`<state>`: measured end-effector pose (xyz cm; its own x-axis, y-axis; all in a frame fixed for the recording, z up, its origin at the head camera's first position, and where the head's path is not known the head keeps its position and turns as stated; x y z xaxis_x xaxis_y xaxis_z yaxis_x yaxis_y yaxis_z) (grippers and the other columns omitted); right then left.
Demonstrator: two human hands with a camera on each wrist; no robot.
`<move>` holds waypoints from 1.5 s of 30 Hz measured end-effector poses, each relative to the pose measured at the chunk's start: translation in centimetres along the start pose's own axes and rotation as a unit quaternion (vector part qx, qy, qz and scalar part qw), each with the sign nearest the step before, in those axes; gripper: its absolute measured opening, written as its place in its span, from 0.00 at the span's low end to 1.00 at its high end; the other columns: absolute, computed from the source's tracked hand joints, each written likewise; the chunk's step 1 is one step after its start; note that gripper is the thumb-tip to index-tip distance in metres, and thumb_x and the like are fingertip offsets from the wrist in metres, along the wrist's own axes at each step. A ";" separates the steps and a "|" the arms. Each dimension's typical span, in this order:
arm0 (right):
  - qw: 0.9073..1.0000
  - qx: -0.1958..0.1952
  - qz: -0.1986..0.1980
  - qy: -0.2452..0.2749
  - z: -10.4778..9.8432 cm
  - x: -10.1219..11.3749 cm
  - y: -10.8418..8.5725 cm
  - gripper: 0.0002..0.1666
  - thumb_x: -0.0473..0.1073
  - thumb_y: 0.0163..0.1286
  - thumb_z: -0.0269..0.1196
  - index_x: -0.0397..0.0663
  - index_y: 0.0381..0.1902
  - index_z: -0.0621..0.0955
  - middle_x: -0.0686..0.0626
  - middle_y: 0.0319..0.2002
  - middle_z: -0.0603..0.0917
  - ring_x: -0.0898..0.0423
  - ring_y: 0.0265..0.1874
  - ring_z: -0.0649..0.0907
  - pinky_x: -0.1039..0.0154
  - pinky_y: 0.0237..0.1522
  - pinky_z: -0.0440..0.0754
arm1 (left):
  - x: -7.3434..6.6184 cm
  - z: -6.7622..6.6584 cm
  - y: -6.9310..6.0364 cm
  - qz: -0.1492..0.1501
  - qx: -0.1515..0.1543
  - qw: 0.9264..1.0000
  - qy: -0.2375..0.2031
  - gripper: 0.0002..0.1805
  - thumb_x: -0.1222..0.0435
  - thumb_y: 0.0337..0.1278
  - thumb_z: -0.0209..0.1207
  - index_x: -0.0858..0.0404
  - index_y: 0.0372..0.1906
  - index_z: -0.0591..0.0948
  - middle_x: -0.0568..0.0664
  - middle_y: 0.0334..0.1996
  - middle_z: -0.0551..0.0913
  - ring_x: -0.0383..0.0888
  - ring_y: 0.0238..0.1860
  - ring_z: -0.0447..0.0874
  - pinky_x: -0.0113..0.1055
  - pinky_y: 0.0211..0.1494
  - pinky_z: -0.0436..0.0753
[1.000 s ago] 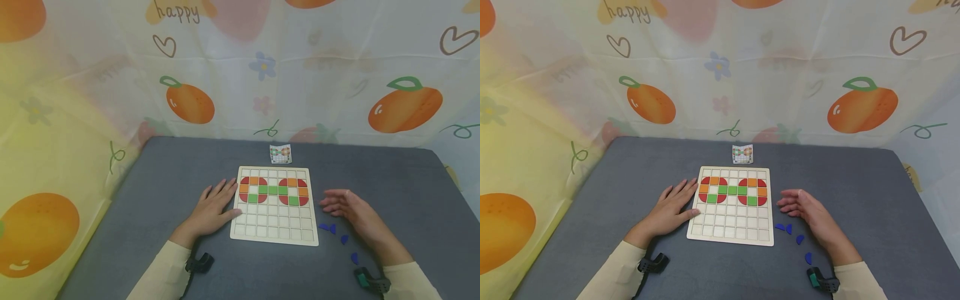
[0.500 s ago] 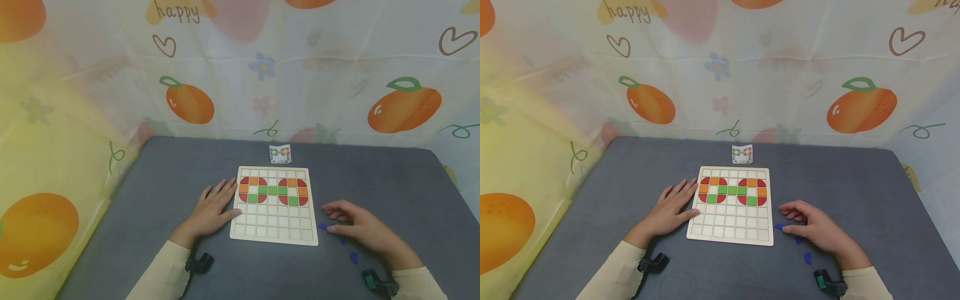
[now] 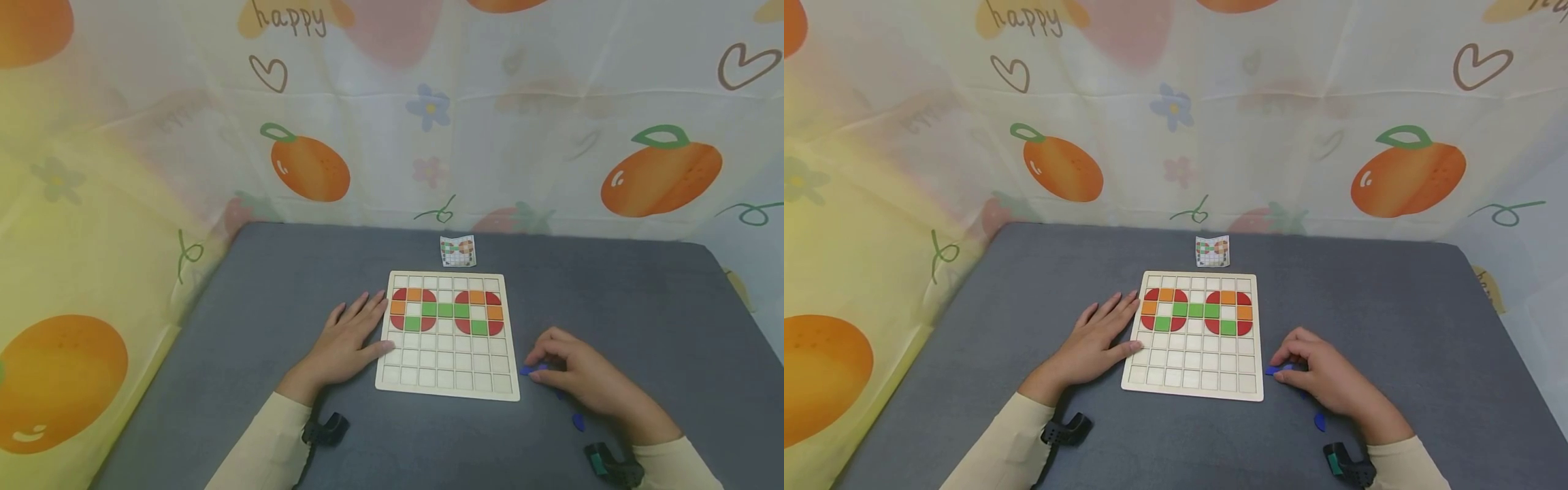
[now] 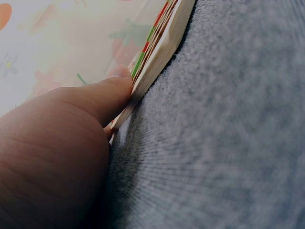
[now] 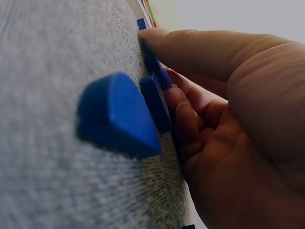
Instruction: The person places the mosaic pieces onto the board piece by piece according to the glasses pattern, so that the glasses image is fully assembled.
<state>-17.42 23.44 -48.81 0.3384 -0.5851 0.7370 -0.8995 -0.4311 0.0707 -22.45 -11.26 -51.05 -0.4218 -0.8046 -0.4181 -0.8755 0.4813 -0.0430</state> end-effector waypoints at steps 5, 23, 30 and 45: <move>1.000 0.002 0.003 -0.002 0.2 0.2 0.1 0.11 0.38 0.69 0.79 0.61 0.42 0.89 0.61 0.45 0.79 0.59 0.45 0.78 0.63 0.47 0.78 | 0.0 0.0 0.0 -0.001 -0.002 1.000 0.000 0.49 0.37 0.78 0.56 0.55 0.90 0.54 0.44 0.88 0.51 0.49 0.88 0.41 0.61 0.83 0.39; 0.999 -0.004 0.027 -0.027 0.4 0.7 0.2 0.09 0.37 0.70 0.78 0.56 0.37 0.87 0.61 0.41 0.79 0.60 0.41 0.77 0.59 0.43 0.78 | 0.0 0.1 0.0 -0.004 0.003 1.000 0.002 0.49 0.36 0.78 0.56 0.55 0.90 0.54 0.44 0.88 0.51 0.49 0.88 0.41 0.61 0.83 0.38; 0.994 -0.027 0.102 -0.023 0.0 -0.4 0.1 0.06 0.38 0.77 0.72 0.53 0.44 0.83 0.58 0.35 0.82 0.58 0.32 0.79 0.60 0.33 0.78 | -0.2 -0.1 0.0 0.003 0.000 1.000 0.003 0.48 0.37 0.79 0.55 0.56 0.90 0.55 0.45 0.88 0.51 0.50 0.88 0.41 0.62 0.83 0.39; 0.990 -0.101 0.103 -0.008 -1.5 0.5 0.2 0.10 0.37 0.72 0.76 0.47 0.49 0.88 0.56 0.38 0.90 0.59 0.31 0.86 0.62 0.32 0.81 | -0.2 -0.2 -0.1 0.014 -0.001 1.000 0.004 0.43 0.43 0.85 0.53 0.57 0.90 0.55 0.46 0.88 0.51 0.51 0.88 0.40 0.64 0.83 0.39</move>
<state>-17.83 24.10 -47.47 0.1458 -0.6576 0.7392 -0.9861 -0.1567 0.0551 -22.35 -11.20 -50.79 -0.4482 -0.7934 -0.4119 -0.8638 0.5030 -0.0288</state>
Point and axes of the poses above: each hand's wrist, its own y-axis towards the middle knuckle, its own z-axis out of the palm, x = y × z, the point moved 10 cm from there along y, towards the middle knuckle
